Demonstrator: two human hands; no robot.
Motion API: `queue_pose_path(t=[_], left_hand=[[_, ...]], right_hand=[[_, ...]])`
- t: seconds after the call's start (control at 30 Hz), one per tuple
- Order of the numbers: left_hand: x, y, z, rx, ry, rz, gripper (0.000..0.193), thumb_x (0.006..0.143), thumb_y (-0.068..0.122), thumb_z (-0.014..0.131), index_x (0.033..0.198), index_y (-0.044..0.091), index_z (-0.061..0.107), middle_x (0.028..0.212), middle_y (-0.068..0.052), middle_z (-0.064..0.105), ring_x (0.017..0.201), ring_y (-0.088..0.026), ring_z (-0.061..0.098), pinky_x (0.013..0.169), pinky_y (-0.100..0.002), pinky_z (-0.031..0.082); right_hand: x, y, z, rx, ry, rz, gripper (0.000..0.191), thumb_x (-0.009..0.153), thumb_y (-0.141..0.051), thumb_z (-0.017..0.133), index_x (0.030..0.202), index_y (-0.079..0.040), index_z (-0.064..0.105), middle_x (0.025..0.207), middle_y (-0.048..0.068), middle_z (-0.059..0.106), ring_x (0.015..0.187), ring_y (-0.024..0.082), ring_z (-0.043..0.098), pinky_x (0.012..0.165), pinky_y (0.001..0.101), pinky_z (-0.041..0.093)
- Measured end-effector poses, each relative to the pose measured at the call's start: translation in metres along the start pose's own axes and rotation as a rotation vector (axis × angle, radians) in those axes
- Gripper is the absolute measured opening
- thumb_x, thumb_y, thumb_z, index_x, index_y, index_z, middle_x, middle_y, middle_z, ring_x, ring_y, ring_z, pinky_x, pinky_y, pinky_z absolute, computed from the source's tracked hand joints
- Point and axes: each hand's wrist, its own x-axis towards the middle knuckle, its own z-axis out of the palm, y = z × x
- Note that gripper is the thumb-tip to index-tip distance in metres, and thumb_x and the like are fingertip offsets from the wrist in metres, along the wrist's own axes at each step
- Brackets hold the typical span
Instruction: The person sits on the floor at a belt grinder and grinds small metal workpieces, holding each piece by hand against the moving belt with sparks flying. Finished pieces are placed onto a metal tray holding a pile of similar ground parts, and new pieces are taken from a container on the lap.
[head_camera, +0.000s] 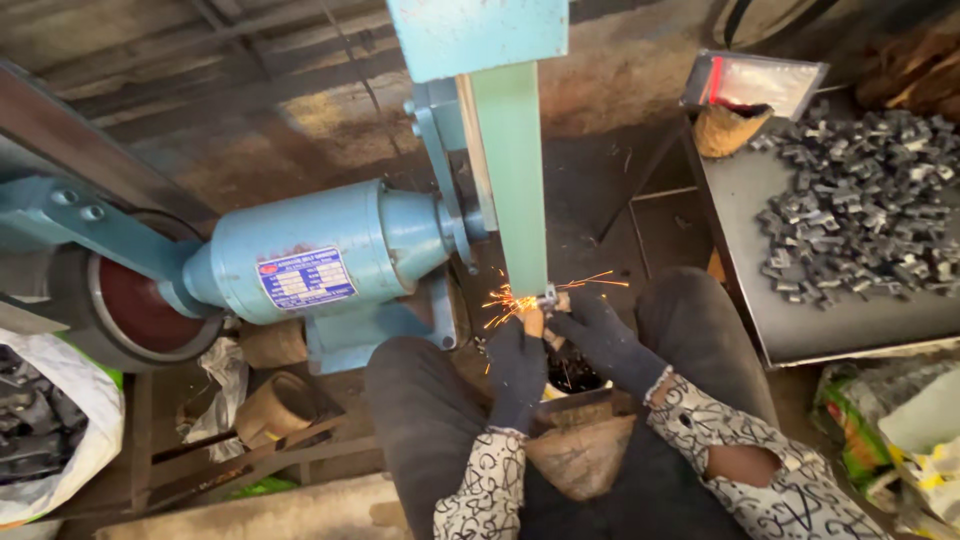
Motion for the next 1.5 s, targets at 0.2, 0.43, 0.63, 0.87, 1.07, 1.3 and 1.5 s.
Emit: queue_pose_path(t=[0.2,0.43,0.63,0.87,1.07,1.3,1.5], left_hand=[[0.004,-0.017,0.007,0.392,0.102,0.084,0.034,0.101,0.029,0.064,0.080,0.002,0.065,0.075,-0.020,0.069,0.072,-0.035,0.067,0.065,-0.046,0.049],[0.001,-0.018,0.001,0.067,-0.050,0.072,0.028,0.101,0.023,0.061,0.115,0.001,0.070,0.088,-0.011,0.075,0.077,-0.021,0.072,0.071,-0.036,0.057],[-0.012,-0.016,0.001,-0.494,-0.149,-0.049,0.031,0.107,0.018,0.062,0.130,-0.001,0.064,0.118,-0.007,0.070,0.103,-0.012,0.065,0.086,-0.029,0.055],[-0.006,-0.015,0.001,-0.703,-0.163,-0.171,0.028,0.108,0.021,0.059,0.121,-0.003,0.065,0.090,-0.006,0.065,0.074,-0.010,0.059,0.064,-0.028,0.053],[0.008,-0.026,0.009,-0.528,-0.031,-0.204,0.028,0.104,0.023,0.059,0.109,-0.004,0.065,0.081,-0.007,0.069,0.069,-0.013,0.064,0.060,-0.028,0.050],[0.005,-0.046,0.029,-0.033,0.113,-0.060,0.029,0.102,0.028,0.066,0.102,0.000,0.073,0.072,-0.005,0.067,0.064,-0.013,0.058,0.058,-0.031,0.046],[0.004,-0.030,0.014,0.031,-0.006,0.107,0.024,0.100,0.024,0.065,0.106,0.002,0.070,0.083,-0.002,0.070,0.075,-0.008,0.061,0.068,-0.029,0.051]], right_hand=[[0.008,0.007,0.004,-0.120,0.045,-0.036,0.020,0.099,-0.016,0.064,0.107,0.002,0.070,0.087,0.007,0.075,0.080,0.011,0.068,0.072,0.0300,0.056],[-0.009,-0.021,-0.006,-0.339,0.080,-0.221,0.020,0.094,-0.017,0.066,0.108,-0.002,0.071,0.090,0.004,0.072,0.080,0.013,0.069,0.071,0.0350,0.056],[-0.033,-0.032,0.003,-0.219,0.100,-0.247,0.021,0.094,-0.015,0.068,0.109,0.000,0.071,0.092,0.004,0.073,0.085,0.015,0.070,0.076,0.0341,0.056],[-0.022,-0.020,0.014,0.140,0.052,-0.003,0.025,0.104,-0.021,0.055,0.104,0.001,0.068,0.082,0.004,0.070,0.072,0.009,0.064,0.067,0.0257,0.054],[0.003,0.001,0.000,-0.370,0.109,-0.073,0.025,0.102,-0.024,0.062,0.098,0.001,0.066,0.078,0.007,0.068,0.069,0.011,0.062,0.064,0.0299,0.050],[0.004,0.019,-0.016,-0.091,0.102,-0.027,0.025,0.100,-0.024,0.059,0.106,0.000,0.066,0.087,0.007,0.071,0.076,0.011,0.064,0.068,0.0310,0.054],[-0.016,-0.001,-0.019,-0.388,0.190,-0.196,0.023,0.100,-0.020,0.064,0.113,-0.001,0.069,0.095,0.010,0.072,0.090,0.017,0.067,0.079,0.0351,0.054]])
